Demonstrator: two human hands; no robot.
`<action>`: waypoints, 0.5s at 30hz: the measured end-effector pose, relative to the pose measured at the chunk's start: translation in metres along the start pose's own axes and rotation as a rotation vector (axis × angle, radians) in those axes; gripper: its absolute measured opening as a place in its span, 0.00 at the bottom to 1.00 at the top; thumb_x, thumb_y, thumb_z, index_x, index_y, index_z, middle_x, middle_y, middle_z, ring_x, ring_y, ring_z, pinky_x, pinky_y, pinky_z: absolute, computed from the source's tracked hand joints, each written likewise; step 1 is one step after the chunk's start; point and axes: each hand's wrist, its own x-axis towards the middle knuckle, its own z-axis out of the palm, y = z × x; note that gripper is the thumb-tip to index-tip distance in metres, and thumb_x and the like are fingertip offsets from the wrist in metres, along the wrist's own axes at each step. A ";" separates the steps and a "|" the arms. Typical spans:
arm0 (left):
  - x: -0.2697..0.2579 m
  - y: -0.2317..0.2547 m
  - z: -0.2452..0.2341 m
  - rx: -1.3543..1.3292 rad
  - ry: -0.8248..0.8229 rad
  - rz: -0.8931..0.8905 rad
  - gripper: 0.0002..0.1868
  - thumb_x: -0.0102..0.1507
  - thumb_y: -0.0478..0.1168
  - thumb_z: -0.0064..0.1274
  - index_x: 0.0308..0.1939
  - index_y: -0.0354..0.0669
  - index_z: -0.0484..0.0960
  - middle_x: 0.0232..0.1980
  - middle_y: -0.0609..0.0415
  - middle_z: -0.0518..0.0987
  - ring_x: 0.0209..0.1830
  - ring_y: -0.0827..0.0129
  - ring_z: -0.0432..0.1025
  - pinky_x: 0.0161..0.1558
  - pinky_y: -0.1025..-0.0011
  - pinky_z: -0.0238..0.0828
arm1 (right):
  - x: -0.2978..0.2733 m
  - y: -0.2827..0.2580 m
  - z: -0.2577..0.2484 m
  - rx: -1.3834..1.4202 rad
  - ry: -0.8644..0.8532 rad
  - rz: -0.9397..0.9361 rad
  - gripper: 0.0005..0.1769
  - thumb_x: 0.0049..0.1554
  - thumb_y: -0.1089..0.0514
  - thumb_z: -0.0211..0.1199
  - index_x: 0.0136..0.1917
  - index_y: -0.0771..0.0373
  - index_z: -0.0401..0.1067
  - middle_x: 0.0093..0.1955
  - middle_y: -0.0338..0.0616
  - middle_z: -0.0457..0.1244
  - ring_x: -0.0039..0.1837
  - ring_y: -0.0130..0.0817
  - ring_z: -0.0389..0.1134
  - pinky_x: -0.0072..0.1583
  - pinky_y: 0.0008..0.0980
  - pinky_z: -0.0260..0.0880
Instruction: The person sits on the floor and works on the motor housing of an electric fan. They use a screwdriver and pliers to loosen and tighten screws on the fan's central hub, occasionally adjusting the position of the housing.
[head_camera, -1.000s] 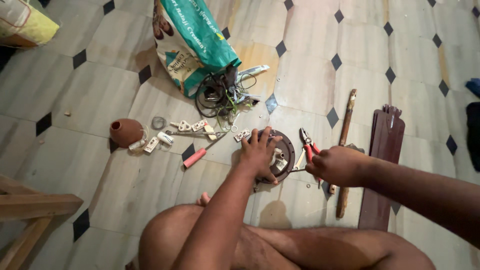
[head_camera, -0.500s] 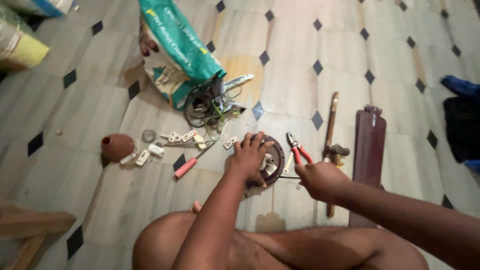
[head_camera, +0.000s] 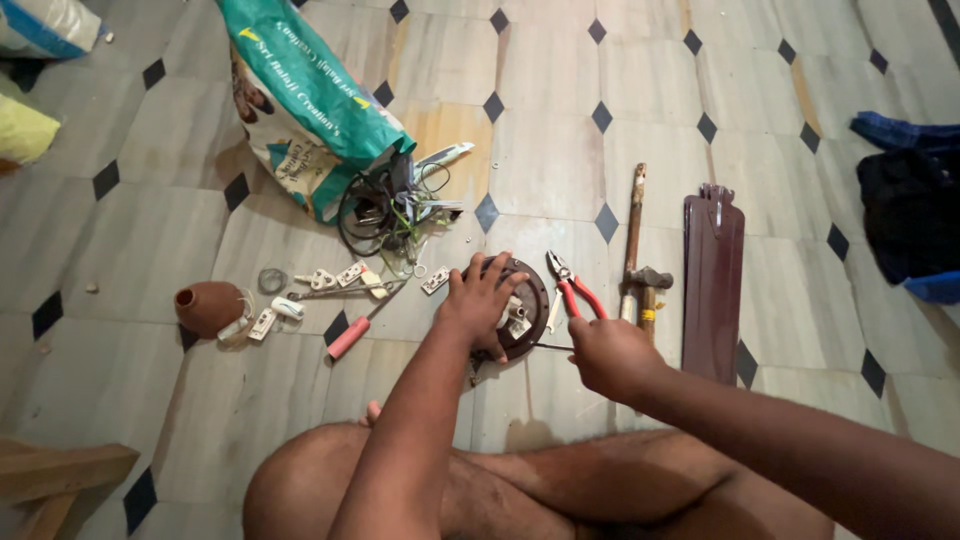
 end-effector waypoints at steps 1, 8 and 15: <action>0.001 0.001 -0.001 0.002 -0.008 -0.003 0.76 0.32 0.63 0.80 0.78 0.66 0.50 0.82 0.54 0.38 0.79 0.46 0.36 0.67 0.39 0.51 | 0.000 -0.001 0.001 0.006 0.028 -0.009 0.15 0.57 0.49 0.63 0.47 0.63 0.67 0.41 0.54 0.68 0.44 0.57 0.71 0.47 0.54 0.71; 0.001 0.002 0.000 -0.009 -0.021 -0.005 0.76 0.32 0.62 0.81 0.78 0.65 0.49 0.83 0.53 0.38 0.79 0.45 0.35 0.68 0.36 0.48 | -0.004 -0.013 0.000 0.056 -0.024 0.152 0.15 0.58 0.51 0.64 0.49 0.63 0.67 0.41 0.55 0.69 0.46 0.54 0.72 0.50 0.52 0.72; 0.002 0.001 0.008 -0.020 0.010 0.008 0.76 0.32 0.62 0.80 0.78 0.65 0.49 0.83 0.52 0.38 0.80 0.44 0.35 0.69 0.35 0.46 | -0.012 -0.019 -0.016 0.173 0.024 0.215 0.16 0.57 0.51 0.66 0.50 0.63 0.70 0.42 0.56 0.69 0.47 0.54 0.72 0.51 0.51 0.71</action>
